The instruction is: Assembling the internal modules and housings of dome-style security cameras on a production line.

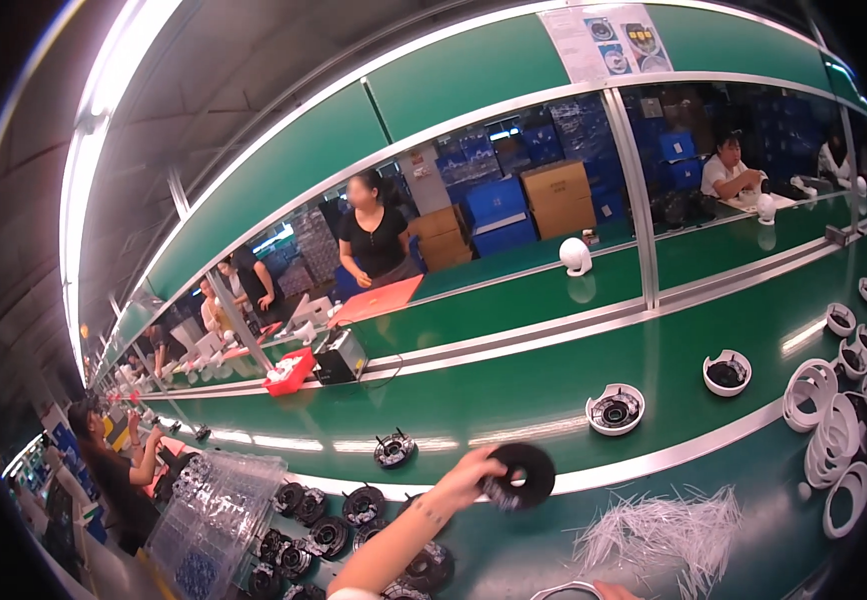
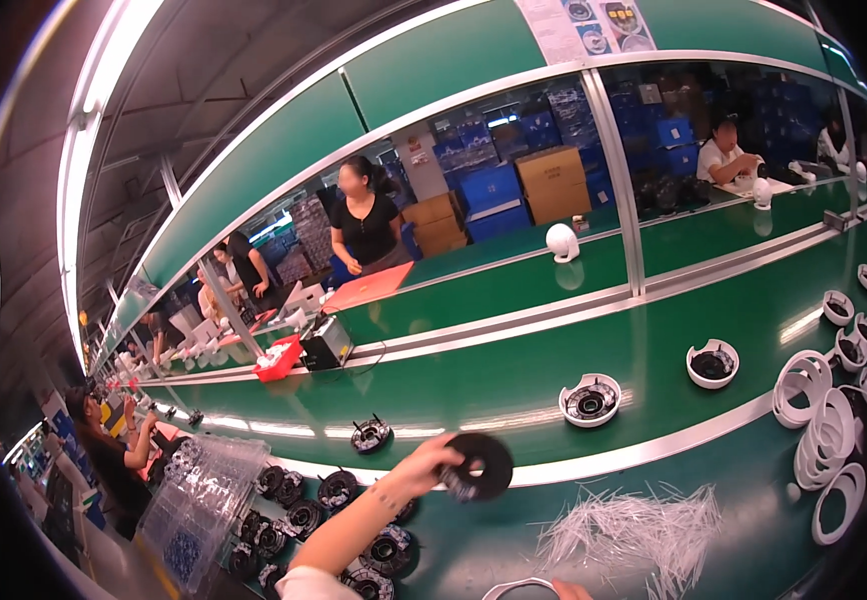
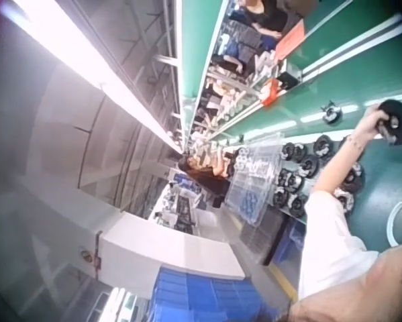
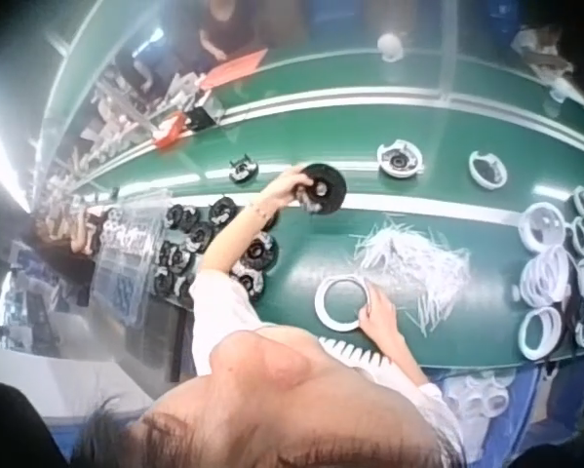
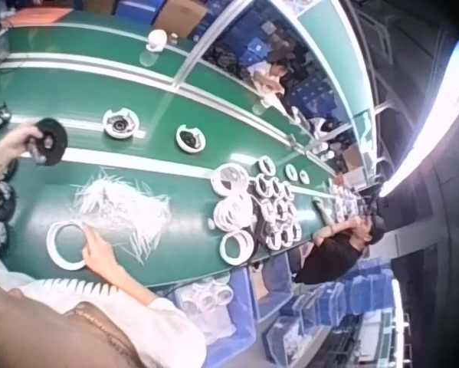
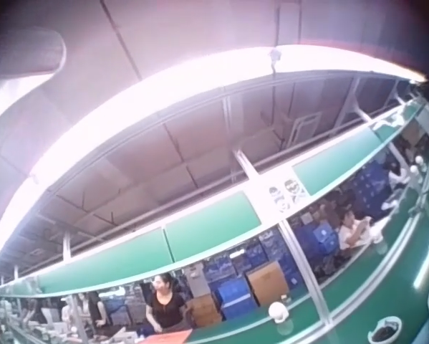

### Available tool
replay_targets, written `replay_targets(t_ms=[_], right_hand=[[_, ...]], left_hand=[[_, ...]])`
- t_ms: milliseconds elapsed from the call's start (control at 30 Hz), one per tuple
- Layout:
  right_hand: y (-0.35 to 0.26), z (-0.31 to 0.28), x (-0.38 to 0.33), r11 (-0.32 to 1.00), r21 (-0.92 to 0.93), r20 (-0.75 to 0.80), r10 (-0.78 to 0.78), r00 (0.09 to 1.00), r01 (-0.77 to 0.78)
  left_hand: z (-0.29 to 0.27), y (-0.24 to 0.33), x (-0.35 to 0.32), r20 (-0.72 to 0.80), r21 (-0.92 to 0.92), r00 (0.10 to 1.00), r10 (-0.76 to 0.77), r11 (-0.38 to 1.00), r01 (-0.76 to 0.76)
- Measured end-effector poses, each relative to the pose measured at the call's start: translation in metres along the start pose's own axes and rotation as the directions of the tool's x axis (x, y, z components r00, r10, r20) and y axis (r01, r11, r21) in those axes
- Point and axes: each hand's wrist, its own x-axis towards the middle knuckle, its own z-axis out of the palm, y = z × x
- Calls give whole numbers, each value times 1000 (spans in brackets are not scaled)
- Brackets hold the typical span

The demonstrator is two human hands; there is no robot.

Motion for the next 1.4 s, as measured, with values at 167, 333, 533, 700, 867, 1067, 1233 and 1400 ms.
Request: replay_targets(t_ms=[167,333,533,700,867,1067,1233,1400], right_hand=[[-4,-1,-1,996,-70,121,55,991,-46],[-19,-4,4,960,-277,161,14,987,32],[-34,1,3,938,-327,373,18,928,113],[-41,-1,4,901,-357,438,-74,896,249],[-36,6,8,921,-314,442,-72,894,229],[-27,6,7,923,-271,429,-140,893,275],[-28,5,1,933,-251,434,-130,892,258],[-24,-10,5,992,33,-33,-117,993,118]], left_hand=[[22,-32,-128,-192,-198,980,-48,980,9],[30,-80,-184,-370,-343,929,-9,931,-127],[60,-107,-178,-512,-338,838,189,853,-399],[80,-104,-153,-443,-233,850,284,879,-415],[83,-106,-130,-400,-259,873,279,879,-400],[75,-116,-127,-470,-251,840,272,871,-422],[71,-123,-137,-499,-329,842,205,854,-403],[66,-122,-129,-519,-309,821,236,844,-438]])
